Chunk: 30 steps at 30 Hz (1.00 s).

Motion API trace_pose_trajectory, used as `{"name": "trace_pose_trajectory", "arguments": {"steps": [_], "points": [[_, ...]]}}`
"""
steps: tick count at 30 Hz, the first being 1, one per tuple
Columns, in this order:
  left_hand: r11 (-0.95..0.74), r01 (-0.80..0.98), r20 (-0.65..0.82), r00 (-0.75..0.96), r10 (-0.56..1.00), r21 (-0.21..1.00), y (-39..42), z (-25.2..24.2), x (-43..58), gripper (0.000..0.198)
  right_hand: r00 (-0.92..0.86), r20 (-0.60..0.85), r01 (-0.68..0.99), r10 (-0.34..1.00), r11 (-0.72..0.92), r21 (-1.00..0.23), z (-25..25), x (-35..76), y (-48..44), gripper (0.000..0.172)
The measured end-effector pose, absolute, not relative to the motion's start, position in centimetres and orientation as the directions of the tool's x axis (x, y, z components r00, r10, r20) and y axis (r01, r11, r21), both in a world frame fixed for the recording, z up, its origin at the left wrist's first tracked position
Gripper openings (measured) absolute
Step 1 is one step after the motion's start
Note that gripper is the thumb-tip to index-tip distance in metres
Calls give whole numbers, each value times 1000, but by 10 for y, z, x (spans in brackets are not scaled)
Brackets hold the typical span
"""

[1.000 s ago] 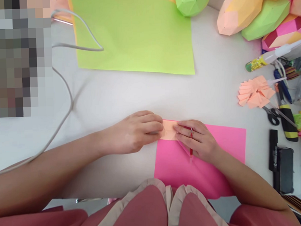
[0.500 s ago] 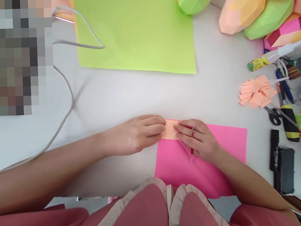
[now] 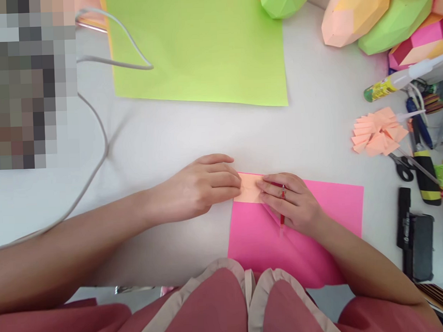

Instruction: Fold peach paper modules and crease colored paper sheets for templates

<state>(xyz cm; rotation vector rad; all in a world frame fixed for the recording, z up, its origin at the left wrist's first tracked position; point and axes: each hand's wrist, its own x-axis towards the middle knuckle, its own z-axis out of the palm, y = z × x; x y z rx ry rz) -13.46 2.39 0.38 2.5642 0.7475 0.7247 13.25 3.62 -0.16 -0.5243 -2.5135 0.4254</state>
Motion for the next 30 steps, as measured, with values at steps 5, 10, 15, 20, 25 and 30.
{"name": "trace_pose_trajectory", "arguments": {"steps": [5,10,15,20,25,30], "points": [[-782,401,335,740,583,477,24,1,-134,40,-781,424,285,459,866,-411,-3,134,35,23],[-783,364,332,755,565,505,25,-2,-134,37,-787,411,291,460,864,-410,-3,135,36,24],[-790,311,368,755,544,528,26,0,-135,33,-793,428,275,434,881,-384,-2,134,37,21],[-749,266,337,767,545,607,27,0,-134,35,-789,427,278,442,876,-393,-2,134,37,21],[-729,328,270,775,571,601,20,2,-132,30,-793,416,280,445,873,-400,-2,134,36,23],[-767,497,199,771,605,405,2,17,-124,24,-788,420,281,449,870,-404,-1,134,36,22]]}}
